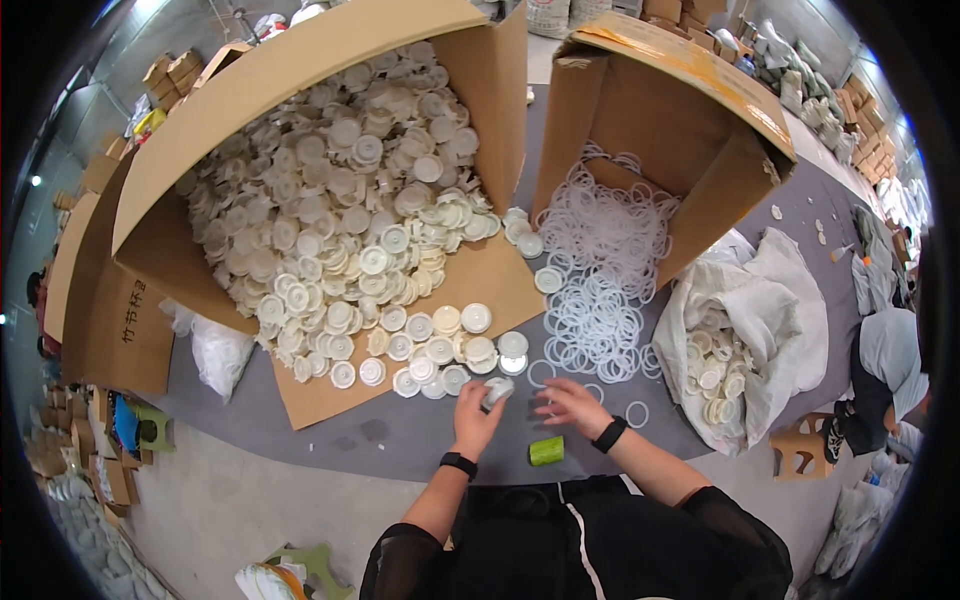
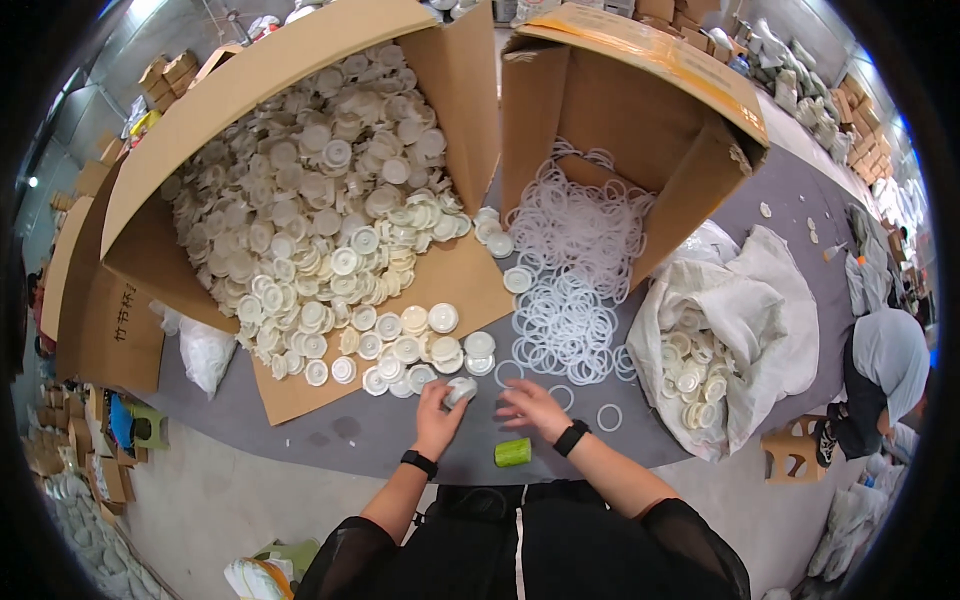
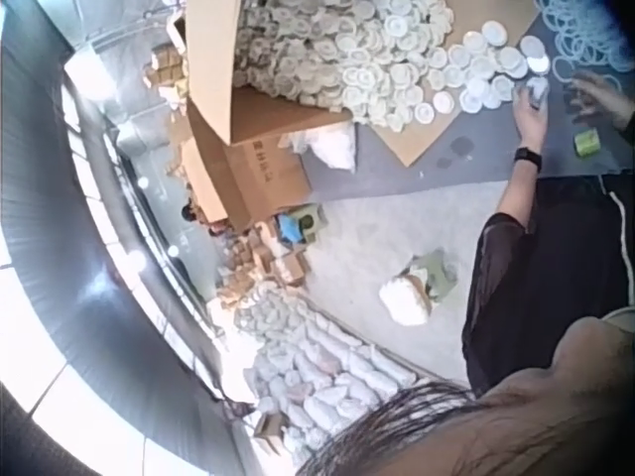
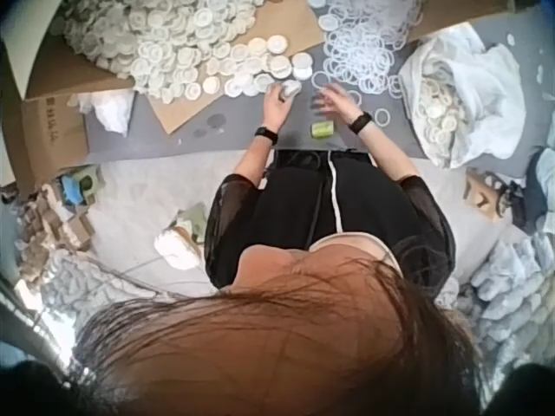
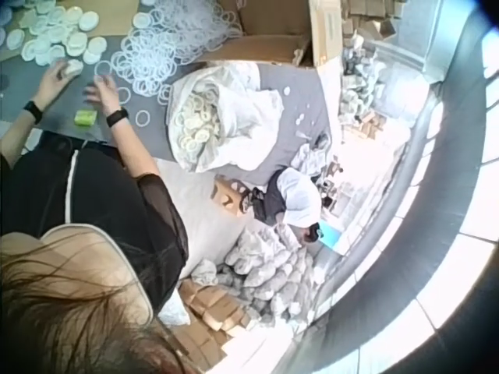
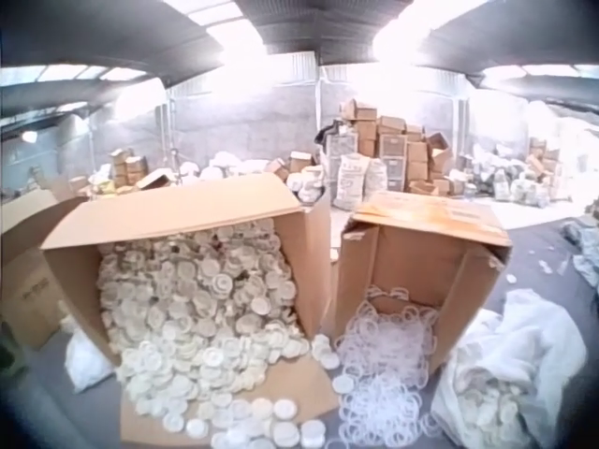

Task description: Assembling plastic cap components by fitting white plastic rings and inner seals into plastic bottle caps.

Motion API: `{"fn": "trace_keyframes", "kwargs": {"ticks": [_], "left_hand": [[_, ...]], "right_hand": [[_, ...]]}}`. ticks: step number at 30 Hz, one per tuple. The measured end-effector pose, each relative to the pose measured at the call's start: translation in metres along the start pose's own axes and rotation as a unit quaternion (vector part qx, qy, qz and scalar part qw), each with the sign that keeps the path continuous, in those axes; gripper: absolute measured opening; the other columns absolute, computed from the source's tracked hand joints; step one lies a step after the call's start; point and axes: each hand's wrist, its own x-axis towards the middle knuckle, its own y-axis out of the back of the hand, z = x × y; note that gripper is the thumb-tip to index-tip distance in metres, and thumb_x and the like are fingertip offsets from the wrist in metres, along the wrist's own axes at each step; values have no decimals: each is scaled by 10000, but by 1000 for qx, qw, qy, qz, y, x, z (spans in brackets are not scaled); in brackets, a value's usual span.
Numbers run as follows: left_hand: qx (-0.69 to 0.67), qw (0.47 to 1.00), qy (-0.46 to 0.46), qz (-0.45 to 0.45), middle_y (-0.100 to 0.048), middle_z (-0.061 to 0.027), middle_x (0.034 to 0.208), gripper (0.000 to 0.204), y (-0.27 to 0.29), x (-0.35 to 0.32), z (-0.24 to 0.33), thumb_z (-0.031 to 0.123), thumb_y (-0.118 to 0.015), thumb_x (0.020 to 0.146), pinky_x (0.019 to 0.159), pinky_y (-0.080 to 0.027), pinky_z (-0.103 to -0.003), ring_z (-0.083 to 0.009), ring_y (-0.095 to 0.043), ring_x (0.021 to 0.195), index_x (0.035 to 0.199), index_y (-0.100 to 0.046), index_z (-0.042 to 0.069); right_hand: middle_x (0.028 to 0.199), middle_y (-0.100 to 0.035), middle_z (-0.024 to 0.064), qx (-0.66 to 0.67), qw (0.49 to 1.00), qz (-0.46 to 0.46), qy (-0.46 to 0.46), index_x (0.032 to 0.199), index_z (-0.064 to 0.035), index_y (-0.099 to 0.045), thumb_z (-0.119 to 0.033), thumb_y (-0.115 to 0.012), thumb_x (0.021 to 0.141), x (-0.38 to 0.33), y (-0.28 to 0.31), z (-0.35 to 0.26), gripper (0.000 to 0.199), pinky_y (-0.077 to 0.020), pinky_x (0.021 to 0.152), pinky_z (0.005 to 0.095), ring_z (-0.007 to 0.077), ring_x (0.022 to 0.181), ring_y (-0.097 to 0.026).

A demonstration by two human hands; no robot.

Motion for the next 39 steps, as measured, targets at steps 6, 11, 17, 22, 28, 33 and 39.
{"fn": "trace_keyframes", "kwargs": {"ticks": [6, 11, 17, 22, 28, 33, 39], "left_hand": [[59, 970, -208, -107, -513, -131, 1012, 328, 25, 3, 56, 150, -635, 638, 780, -394, -410, -321, -504, 904, 942, -546, 65], [-119, 990, -55, -45, -486, -119, 1080, 365, 38, -7, 42, 50, -625, 646, 820, -393, -335, -266, -463, 1007, 992, -509, 28], [-174, 985, 18, 9, -478, -101, 1056, 522, 45, -1, 33, 19, -628, 672, 827, -385, -308, -206, -451, 1024, 1142, -400, 19], [-300, 940, 126, -100, -526, -90, 946, 407, 45, -8, 16, 40, -635, 677, 814, -391, -318, -202, -482, 965, 1048, -473, 3], [81, 995, -53, 16, -494, -157, 991, 305, 51, 11, -16, 82, -626, 651, 841, -349, -383, -311, -457, 958, 936, -530, 28], [260, 958, -118, -15, -507, -129, 978, 255, 55, 24, -38, 59, -600, 638, 841, -323, -389, -273, -463, 947, 888, -555, 34], [-262, 948, 177, -19, -559, -52, 775, 136, 51, 11, -21, 135, -561, 789, 631, -398, -226, -116, -521, 716, 841, -576, 10]], "right_hand": [[1064, -484, 107, 219, 972, -85, -32, 1232, -90, -291, -179, -494, 835, 38, -27, 31, 455, -475, 735, 374, 226, 971, -512], [1106, -477, 95, 159, 980, -117, 39, 1214, -67, -344, -78, -518, 810, 28, -53, 11, 439, -448, 813, 344, 198, 999, -499], [1097, -475, 64, 132, 980, -138, 50, 1173, -63, -396, -91, -570, 778, 27, -62, 17, 433, -431, 817, 297, 153, 998, -481], [1028, -508, 48, 58, 989, -109, 82, 1115, -55, -439, -130, -603, 758, 28, -61, 21, 400, -449, 740, 262, 134, 930, -511], [913, -555, 27, 37, 999, -3, -15, 1062, -86, -469, -194, -616, 760, 23, -59, 35, 352, -477, 629, 261, 115, 798, -567], [926, -556, 34, 59, 998, 16, -20, 1065, -82, -463, -208, -611, 766, 26, -52, 37, 356, -480, 651, 287, 126, 819, -568], [965, -546, 40, 49, 997, 58, -6, 1095, -69, -434, -225, -604, 771, 30, -49, 36, 397, -472, 689, 302, 134, 844, -560]]}}
